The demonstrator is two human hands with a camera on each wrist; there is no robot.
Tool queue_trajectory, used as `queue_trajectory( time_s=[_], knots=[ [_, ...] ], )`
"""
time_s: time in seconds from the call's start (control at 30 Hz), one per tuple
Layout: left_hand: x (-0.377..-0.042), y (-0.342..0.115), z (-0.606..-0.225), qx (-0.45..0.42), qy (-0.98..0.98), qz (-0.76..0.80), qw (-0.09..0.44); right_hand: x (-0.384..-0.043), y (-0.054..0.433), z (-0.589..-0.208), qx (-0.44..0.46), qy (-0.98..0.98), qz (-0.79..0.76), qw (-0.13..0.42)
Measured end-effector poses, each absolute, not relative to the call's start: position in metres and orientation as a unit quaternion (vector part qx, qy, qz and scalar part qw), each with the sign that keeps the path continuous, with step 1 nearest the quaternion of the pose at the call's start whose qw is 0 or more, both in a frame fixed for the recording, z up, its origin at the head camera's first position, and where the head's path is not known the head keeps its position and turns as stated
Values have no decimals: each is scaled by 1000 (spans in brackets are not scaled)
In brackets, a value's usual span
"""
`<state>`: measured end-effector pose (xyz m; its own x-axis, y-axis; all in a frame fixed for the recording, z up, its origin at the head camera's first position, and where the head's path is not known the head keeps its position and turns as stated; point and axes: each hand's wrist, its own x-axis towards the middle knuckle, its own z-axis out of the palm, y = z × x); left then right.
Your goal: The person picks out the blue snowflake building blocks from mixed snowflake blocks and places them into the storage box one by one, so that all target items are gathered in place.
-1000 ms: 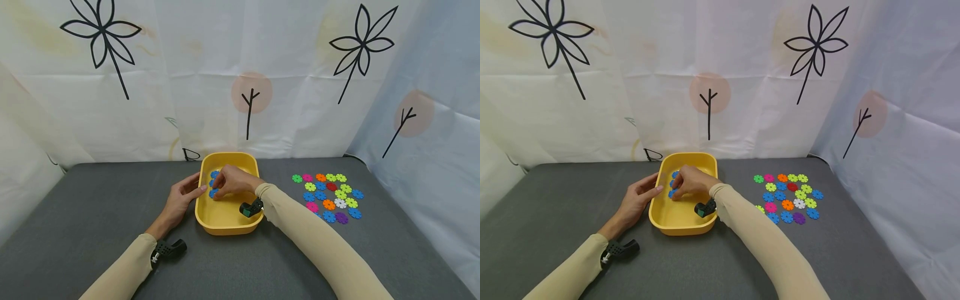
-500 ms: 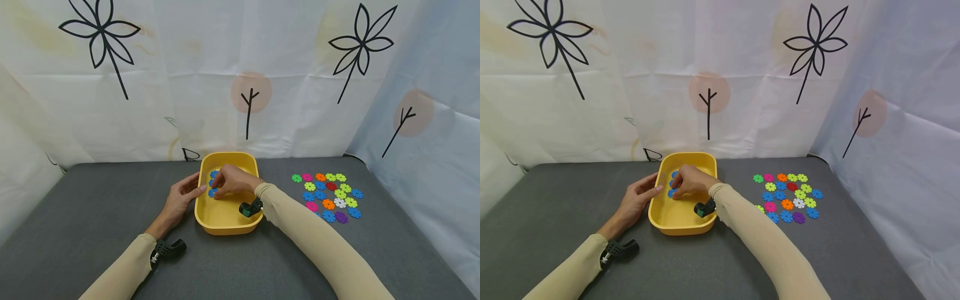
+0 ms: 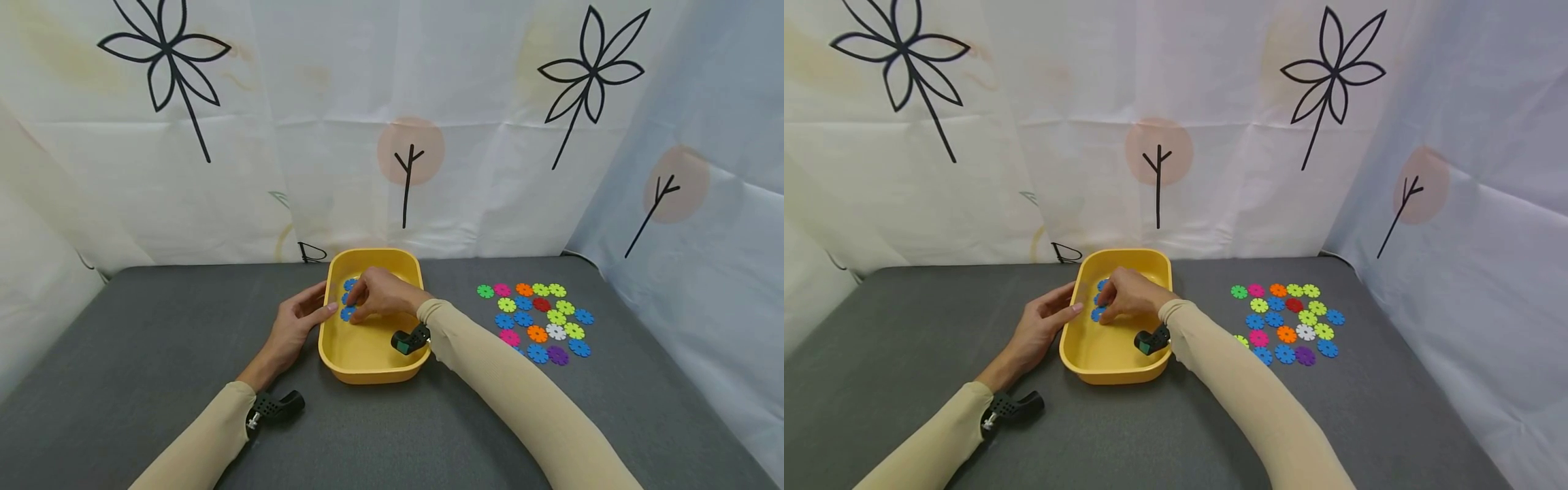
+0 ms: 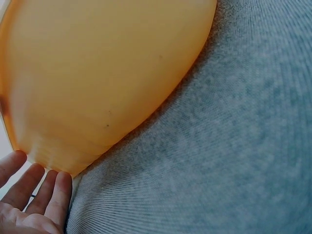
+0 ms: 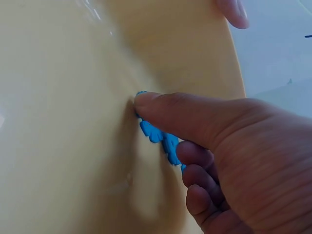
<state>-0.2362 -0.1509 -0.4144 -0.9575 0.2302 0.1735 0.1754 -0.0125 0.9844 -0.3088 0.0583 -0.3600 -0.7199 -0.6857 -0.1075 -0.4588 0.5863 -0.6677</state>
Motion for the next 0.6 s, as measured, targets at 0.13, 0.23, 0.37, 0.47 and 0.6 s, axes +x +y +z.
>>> queue_trajectory(
  time_s=[0.13, 0.23, 0.37, 0.47, 0.6],
  knots=[
    [-237, -152, -415, 145, 701, 698, 18, -308, 59, -360, -326, 869, -328, 175],
    [-237, -152, -415, 150, 700, 699, 17, -307, 60, -358, -328, 867, -336, 167],
    [-237, -152, -416, 156, 700, 697, 14, -308, 62, -357, -335, 864, -344, 149],
    [-238, -151, -416, 156, 701, 696, 11, -308, 65, -354, -342, 864, -344, 133],
    [-238, -151, -416, 152, 701, 696, 9, -306, 69, -348, -345, 861, -354, 120]
  ],
)
